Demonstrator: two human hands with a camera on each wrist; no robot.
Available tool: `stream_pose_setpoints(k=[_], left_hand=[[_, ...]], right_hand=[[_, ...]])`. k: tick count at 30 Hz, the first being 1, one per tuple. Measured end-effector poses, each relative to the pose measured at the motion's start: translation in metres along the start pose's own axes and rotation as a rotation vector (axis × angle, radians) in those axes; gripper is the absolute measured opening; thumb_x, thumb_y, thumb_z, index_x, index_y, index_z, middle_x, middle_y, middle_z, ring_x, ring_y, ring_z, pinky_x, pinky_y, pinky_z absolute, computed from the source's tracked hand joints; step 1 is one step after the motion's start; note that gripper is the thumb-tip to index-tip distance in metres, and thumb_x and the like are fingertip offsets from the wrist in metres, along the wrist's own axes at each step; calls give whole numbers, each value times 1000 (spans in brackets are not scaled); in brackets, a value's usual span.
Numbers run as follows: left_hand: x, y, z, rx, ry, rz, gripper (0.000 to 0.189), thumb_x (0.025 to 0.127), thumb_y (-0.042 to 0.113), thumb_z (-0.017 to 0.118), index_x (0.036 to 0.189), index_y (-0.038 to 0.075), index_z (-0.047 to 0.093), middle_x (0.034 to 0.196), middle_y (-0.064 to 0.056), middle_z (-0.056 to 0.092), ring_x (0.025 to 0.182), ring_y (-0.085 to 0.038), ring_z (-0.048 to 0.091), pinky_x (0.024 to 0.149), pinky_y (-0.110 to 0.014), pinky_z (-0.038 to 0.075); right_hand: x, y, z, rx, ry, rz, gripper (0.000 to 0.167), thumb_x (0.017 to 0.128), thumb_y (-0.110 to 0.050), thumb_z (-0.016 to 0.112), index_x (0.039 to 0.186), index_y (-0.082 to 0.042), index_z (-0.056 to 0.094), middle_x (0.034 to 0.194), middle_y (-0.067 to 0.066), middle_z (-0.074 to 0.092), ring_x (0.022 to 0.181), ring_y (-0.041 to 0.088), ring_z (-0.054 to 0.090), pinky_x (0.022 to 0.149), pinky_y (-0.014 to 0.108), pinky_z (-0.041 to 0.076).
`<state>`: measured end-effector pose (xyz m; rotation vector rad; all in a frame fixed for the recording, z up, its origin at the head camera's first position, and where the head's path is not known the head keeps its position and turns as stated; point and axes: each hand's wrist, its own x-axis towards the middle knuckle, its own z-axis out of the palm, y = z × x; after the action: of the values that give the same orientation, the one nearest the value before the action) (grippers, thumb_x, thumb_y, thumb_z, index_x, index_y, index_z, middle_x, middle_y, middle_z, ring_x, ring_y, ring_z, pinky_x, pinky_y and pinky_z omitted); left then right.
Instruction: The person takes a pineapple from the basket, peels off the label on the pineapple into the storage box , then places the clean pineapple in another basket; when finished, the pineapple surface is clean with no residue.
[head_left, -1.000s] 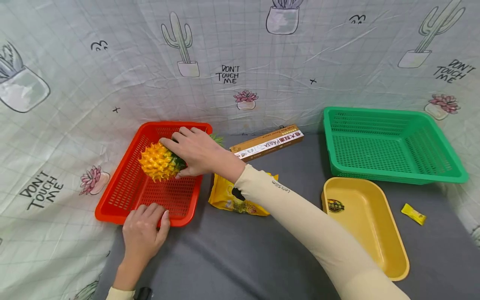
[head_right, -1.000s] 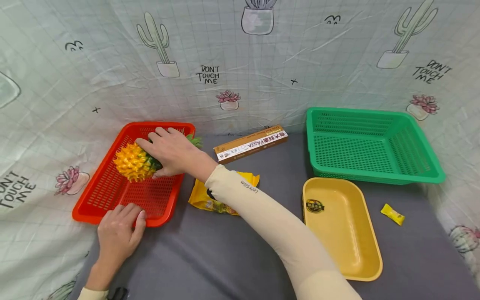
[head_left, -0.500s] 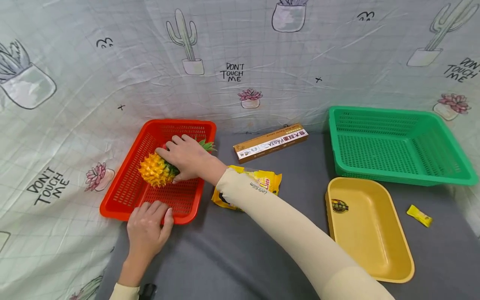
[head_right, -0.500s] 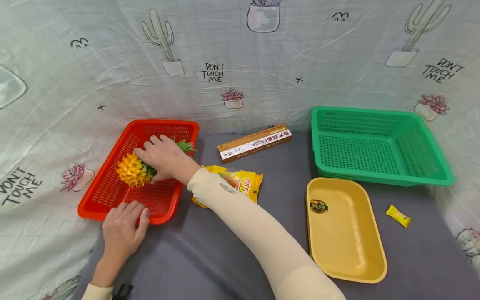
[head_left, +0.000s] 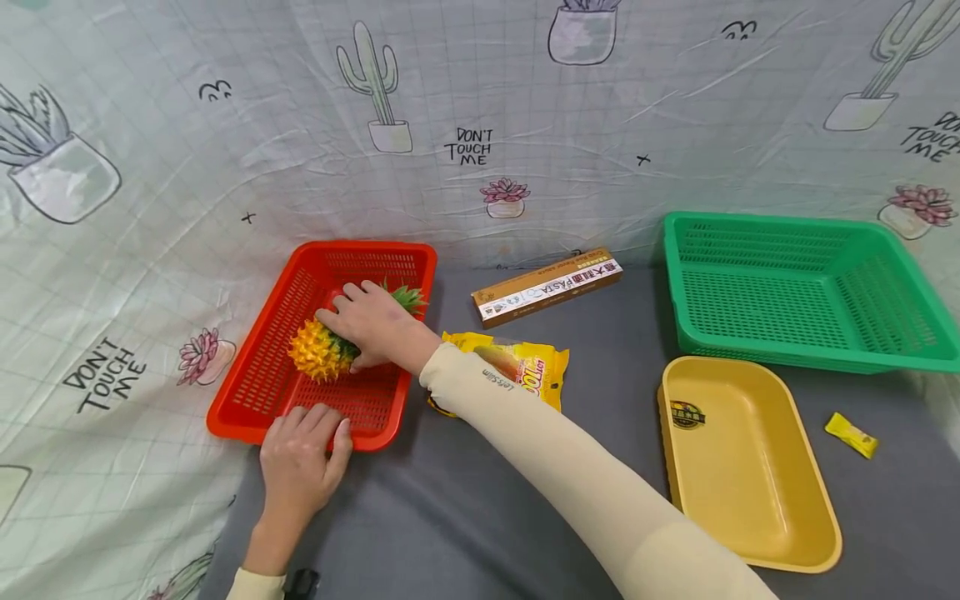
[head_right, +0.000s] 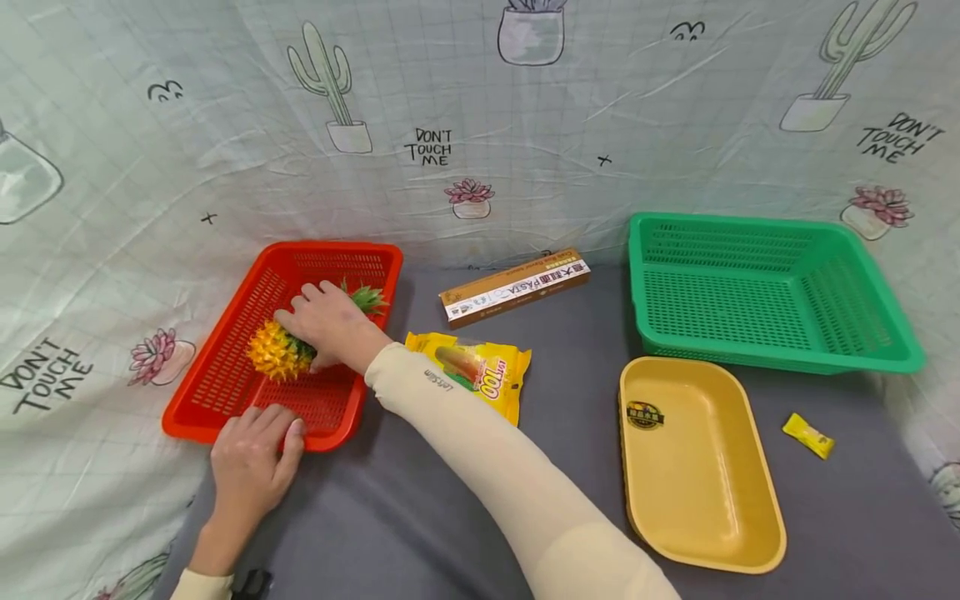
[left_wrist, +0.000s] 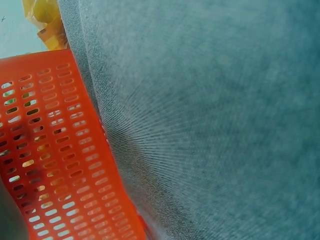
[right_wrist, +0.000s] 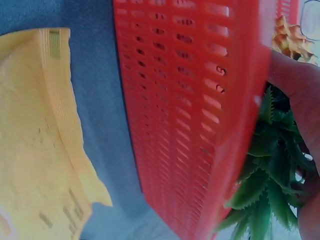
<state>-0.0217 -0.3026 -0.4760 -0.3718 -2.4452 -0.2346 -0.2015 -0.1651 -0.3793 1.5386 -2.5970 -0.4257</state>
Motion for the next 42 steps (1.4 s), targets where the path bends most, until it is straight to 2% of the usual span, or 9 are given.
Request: stream_pose_setpoints(k=[9,16,19,23,29,32,37,42], left_hand=[[4,2,1,-19,-36,-20,29,93,32,62,91,6,76,92,-17,73,76,-38,60,68,-50,50],[4,4,1,-25,-42,-24,32,96,35,60,91,7,75,92,-17,73,76,-37,60,69,-50,50],[4,5,1,-22,-51,-30,31,95,34,60,90,7,75,92,-17,73,77,-37,60,70,-50,50],[2,5,1,-12,-56,-38,33,97,34,58,89,7,75,90,-16,73,76,-37,59,71,-50,49],[1,3,1,-9,-26,-29,45,102,39,49,87,5,74,88,-17,72,75,-38,58,69,-50,48],[1,3,0,-5,-31,-35,44,102,38,49,87,5,74,87,-17,72,75,-38,58,68,-50,48],[0,3,-2,-7,-68,-43,35,98,34,56,88,6,75,88,-16,72,76,-38,59,69,-50,48],[0,3,-5,-9,-84,-52,38,99,36,54,90,6,76,90,-16,73,79,-38,60,70,-51,48]], right_hand=[[2,-7,12,-46,41,-36,96,89,-75,67,165,-27,33,152,-2,51,138,22,44,114,39,35],[0,-9,18,-8,-52,-5,95,90,-73,68,166,-32,30,156,-4,46,142,22,41,118,39,31],[-2,-7,14,16,-43,-6,95,90,-72,68,167,-32,30,158,-3,43,142,23,40,118,38,31],[-8,-5,9,42,9,-39,92,91,-70,69,166,-30,33,159,1,40,141,25,40,118,39,30],[-23,3,8,94,122,-96,87,93,-63,71,164,-25,39,160,3,39,142,27,38,119,42,29],[-33,8,9,112,142,-111,83,95,-60,71,164,-25,39,161,3,39,143,27,38,118,43,30],[-57,18,13,156,155,-116,77,99,-56,68,164,-25,41,160,3,40,143,28,36,118,45,30],[-86,31,19,200,274,-126,66,102,-46,68,160,-23,47,157,5,46,141,29,40,118,45,29]])
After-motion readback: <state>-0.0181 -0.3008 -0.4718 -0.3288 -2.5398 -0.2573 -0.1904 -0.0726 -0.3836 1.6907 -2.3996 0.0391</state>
